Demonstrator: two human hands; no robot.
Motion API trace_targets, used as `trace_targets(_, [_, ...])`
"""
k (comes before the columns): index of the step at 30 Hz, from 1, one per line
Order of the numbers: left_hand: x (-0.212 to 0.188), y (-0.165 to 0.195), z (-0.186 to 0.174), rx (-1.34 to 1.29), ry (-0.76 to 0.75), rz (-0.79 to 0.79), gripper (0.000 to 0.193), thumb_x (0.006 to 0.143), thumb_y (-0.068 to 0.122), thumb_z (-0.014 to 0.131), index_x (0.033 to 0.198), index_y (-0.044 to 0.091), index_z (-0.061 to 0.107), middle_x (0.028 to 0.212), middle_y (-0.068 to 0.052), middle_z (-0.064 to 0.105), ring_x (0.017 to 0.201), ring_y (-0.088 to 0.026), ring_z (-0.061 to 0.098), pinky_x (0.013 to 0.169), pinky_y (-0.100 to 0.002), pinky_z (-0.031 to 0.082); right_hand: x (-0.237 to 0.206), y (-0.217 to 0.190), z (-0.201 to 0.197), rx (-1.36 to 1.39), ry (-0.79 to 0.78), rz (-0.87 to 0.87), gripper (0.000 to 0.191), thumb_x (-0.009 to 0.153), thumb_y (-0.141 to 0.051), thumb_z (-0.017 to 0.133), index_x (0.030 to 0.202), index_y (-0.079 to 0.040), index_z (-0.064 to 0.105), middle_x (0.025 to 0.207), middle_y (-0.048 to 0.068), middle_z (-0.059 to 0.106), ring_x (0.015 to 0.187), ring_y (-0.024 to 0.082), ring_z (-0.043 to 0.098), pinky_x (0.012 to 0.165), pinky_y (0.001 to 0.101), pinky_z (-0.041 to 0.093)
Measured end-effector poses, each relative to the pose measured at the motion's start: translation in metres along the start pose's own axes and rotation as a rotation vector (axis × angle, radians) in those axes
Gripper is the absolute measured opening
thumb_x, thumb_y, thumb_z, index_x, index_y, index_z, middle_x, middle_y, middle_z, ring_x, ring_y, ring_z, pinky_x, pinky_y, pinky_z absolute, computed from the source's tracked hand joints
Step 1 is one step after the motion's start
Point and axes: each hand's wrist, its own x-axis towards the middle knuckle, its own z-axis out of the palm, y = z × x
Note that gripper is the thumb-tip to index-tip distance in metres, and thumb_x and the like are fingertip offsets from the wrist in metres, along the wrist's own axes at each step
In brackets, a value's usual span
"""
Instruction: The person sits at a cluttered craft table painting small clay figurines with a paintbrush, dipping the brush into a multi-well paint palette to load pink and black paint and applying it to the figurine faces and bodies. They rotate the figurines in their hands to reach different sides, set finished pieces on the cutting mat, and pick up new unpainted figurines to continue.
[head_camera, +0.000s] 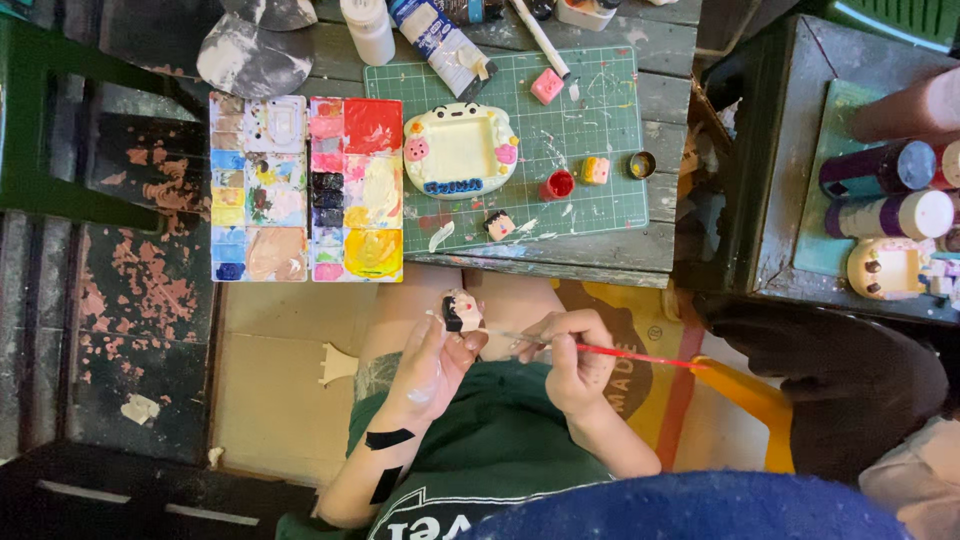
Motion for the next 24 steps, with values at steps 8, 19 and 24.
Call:
trace_targets(8, [-0.0005,0.0007,-0.0014,0.012,-0.009,-0.013,0.053,0.1,0.045,0.064,0.128,0.001,0.055,0.114,-0.006,0.06,0.089,-0.015,0.051,0.078,-0.027,0.042,0.0033,-0.0007,0.0028,-0.013,0.003,0.033,0.012,0.111,-0.01,0.044,0.105,-0.002,0.05,0.086,0.018,0.071,0.071,0.018,0.066,0.068,0.0295,0.056])
trace_targets(19, [0.0007,0.0046,0.0065,-0.011,-0.03,-0.006,0.048,0.101,0.043,0.065,0.126,0.003,0.055,0.113,-0.005,0.059,0.089,-0.015,0.05,0.08,-0.028,0.042,0.0035,0.0029,0.0014,-0.001,0.055,0.087,0.011,0.111,-0.007,0.042,0.105,-0.002,0.049,0.085,0.017,0.069,0.069,0.016,0.063,0.066,0.0288,0.055])
trace_targets(24, [0.0011,0.0041,0.0078,-0.019,-0.051,-0.009,0.045,0.103,0.041,0.066,0.126,0.004,0.054,0.114,-0.005,0.058,0.089,-0.015,0.049,0.08,-0.028,0.042,0.0047,0.0049,0.0011,-0.018,0.122,0.135,0.01,0.109,-0.003,0.04,0.105,-0.001,0.049,0.083,0.017,0.066,0.065,0.017,0.061,0.062,0.0298,0.054])
